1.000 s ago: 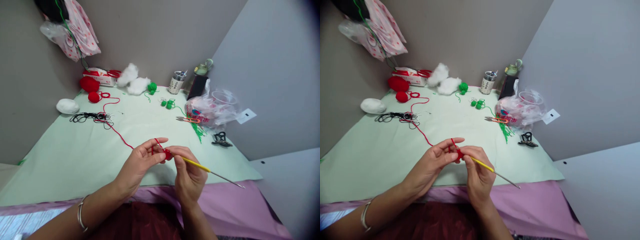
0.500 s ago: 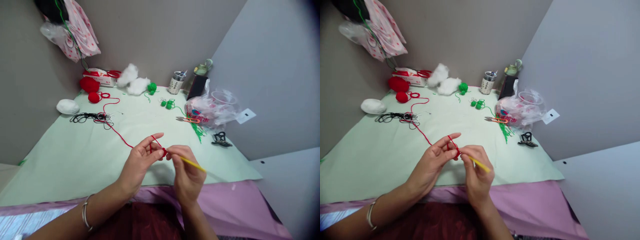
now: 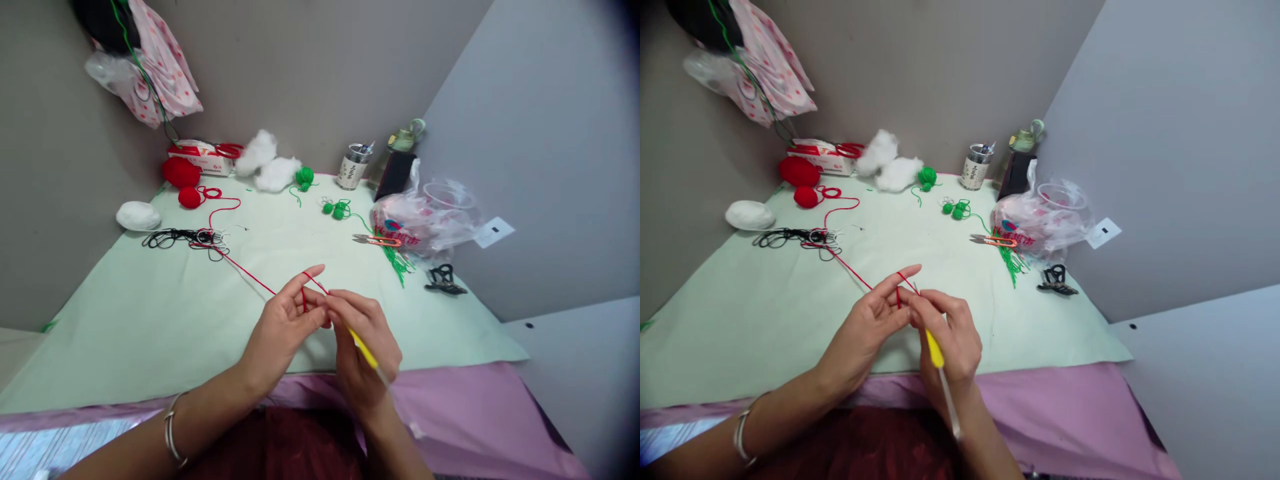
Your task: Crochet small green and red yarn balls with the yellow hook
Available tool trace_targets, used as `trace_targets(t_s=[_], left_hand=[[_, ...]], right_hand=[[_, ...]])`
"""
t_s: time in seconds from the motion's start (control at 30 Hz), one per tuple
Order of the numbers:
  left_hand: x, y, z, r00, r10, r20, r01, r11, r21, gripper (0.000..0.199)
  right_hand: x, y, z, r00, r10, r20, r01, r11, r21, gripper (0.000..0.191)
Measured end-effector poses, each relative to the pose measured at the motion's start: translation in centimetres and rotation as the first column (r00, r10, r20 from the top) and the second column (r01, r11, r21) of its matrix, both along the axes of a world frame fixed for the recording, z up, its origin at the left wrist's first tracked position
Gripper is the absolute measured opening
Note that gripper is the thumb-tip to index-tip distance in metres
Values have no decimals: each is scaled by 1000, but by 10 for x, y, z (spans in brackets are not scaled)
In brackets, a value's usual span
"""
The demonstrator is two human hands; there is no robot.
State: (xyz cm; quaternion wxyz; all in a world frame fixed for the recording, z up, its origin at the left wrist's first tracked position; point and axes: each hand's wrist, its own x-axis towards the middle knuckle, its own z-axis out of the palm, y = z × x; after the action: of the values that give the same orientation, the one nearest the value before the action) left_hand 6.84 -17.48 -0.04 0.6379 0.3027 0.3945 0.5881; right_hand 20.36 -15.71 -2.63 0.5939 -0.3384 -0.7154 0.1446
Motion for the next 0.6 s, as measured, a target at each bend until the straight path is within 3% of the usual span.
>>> trace_targets(t_s=[0.07, 0.17, 0.23, 0.3, 0.4, 0.5, 0.57, 0.6], left_hand=[[0, -1, 1, 996, -67, 53, 70, 996, -51, 63], [-4, 0, 6, 984, -148, 100, 156, 985, -72, 60], [-7, 1, 9, 977, -175, 124, 185, 980, -72, 54], [-10, 2, 10, 974, -173, 144, 186, 979, -79, 47], [-10, 1, 10, 991, -112, 77, 117, 991, -63, 44], [-8, -1, 7, 999, -37, 16, 38, 998, -45, 56], [-7, -1, 5, 995, -47, 91, 55, 995, -89, 60], [-7, -1, 4, 986, -70, 152, 89, 989, -121, 58]], right_hand=[[-1, 0, -3, 1000, -15, -20, 17, 998, 66, 35], [3, 1, -2, 972, 49, -230, -86, 984, -154, 23], [8, 2, 2, 922, 102, -374, -222, 930, -294, 20], [12, 1, 6, 891, 134, -434, -296, 896, -332, 23], [13, -3, 6, 961, 114, -250, -178, 952, -249, 23], [11, -8, -1, 992, 50, 120, -52, 999, 12, 28], [9, -8, -4, 973, -25, 231, -8, 990, 141, 34], [9, -7, -5, 974, -41, 223, 9, 990, 143, 35]])
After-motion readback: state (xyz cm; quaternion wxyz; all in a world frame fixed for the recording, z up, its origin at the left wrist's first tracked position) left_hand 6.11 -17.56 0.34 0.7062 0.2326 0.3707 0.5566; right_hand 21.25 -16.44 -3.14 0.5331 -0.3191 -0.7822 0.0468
